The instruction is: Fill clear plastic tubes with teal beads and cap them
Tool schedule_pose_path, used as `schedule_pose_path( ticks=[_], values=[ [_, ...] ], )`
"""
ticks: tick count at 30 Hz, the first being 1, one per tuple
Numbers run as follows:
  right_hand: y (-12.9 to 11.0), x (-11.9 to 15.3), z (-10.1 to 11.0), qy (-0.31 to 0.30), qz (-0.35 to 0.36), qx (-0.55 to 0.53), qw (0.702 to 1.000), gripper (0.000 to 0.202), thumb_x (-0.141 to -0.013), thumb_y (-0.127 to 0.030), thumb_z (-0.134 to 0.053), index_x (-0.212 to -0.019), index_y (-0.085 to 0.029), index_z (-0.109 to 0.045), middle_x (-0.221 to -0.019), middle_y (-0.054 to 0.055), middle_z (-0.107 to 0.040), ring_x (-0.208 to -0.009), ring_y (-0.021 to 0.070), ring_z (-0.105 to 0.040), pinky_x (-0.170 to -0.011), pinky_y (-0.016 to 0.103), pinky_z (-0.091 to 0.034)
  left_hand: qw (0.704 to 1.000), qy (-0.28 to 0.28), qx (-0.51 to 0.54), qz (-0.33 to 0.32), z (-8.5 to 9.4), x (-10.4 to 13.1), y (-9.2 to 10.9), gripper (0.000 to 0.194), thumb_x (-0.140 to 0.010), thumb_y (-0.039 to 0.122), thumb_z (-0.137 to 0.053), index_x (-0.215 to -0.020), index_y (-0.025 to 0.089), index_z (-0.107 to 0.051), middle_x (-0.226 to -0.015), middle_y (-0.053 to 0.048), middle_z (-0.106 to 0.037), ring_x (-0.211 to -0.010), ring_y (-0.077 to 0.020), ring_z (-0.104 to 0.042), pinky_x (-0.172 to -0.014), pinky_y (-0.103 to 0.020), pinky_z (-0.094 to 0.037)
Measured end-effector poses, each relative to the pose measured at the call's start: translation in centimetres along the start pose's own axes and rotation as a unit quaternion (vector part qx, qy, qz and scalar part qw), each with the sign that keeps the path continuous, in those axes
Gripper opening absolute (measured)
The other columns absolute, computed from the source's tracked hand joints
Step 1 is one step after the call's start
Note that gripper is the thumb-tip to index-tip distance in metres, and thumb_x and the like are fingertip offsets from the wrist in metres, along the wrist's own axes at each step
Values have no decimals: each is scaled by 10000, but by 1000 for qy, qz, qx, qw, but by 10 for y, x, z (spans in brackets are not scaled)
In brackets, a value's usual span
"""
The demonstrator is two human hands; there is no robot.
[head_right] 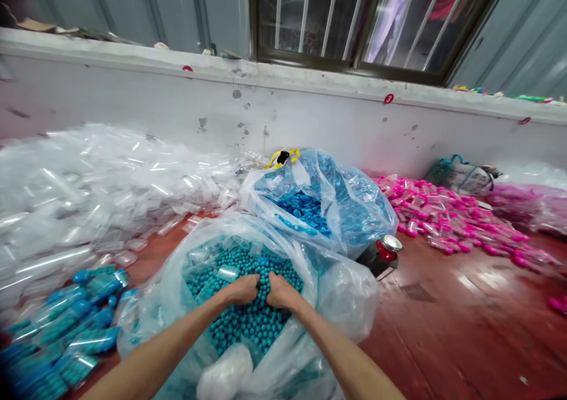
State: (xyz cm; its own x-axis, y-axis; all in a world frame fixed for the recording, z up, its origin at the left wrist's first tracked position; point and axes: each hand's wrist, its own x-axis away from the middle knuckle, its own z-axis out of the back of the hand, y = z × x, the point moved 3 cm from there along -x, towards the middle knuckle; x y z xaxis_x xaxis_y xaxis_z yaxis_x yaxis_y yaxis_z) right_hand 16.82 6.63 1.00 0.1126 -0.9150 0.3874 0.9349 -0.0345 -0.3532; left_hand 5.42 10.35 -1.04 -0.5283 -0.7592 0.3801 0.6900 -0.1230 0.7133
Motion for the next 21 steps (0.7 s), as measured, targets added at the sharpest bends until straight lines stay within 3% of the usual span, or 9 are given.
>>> schedule_pose_path(
  ticks=[2,5,8,10,13,16,21],
  values=[
    [-4,2,-1,8,7,-23,1000,385,-684,-95,-448,-1062,-162,-480,-1028,95,-602,-770,169,-619,-528,219,-450,997,-15,75,25,-2,0,-4,181,-817,257,-500,-942,140,-560,-832,-33,-589,-701,-137,-572,-624,-300,-486],
    [-2,8,3,9,14,-34,999,329,-724,-126,-411,-1040,-179,-484,-863,35,-632,-567,126,-593,-463,212,-422,977,-28,203,52,-1,11,-14,64,-764,195,-484,-781,157,-532,-526,57,-446,-432,-81,-444,-435,-220,-406],
    [1,13,12,41,25,-13,999,269,-732,-100,-416,-963,-184,-525,-832,36,-618,-719,152,-597,-620,239,-437,945,-14,320,63,7,26,-22,124,-700,265,-535,-769,181,-477,-514,87,-392,-411,-65,-407,-406,-196,-377],
    [-2,13,19,79,27,8,996,245,-742,-89,-422,-941,-173,-538,-970,87,-580,-905,203,-555,-738,290,-413,923,-3,378,65,13,35,-25,252,-644,353,-593,-778,185,-462,-558,81,-432,-450,-69,-437,-421,-196,-379],
    [-16,4,27,159,35,87,983,246,-795,-103,-384,-975,-176,-536,-1083,131,-515,-991,252,-497,-763,344,-394,898,15,434,64,18,44,-24,373,-574,437,-648,-769,178,-465,-614,56,-501,-517,-81,-481,-458,-198,-371],
    [-30,-10,28,202,37,147,968,285,-829,-82,-324,-982,-167,-549,-1026,148,-548,-987,259,-491,-773,371,-384,889,37,452,71,19,51,-22,390,-540,455,-681,-709,164,-484,-586,49,-518,-530,-87,-482,-485,-203,-339],
    [-26,-19,18,183,40,147,971,288,-819,-52,-330,-914,-124,-592,-941,174,-598,-954,260,-525,-812,409,-361,894,65,435,83,18,57,-24,394,-536,490,-660,-650,156,-487,-557,31,-541,-542,-109,-499,-483,-211,-270]
  ],
)
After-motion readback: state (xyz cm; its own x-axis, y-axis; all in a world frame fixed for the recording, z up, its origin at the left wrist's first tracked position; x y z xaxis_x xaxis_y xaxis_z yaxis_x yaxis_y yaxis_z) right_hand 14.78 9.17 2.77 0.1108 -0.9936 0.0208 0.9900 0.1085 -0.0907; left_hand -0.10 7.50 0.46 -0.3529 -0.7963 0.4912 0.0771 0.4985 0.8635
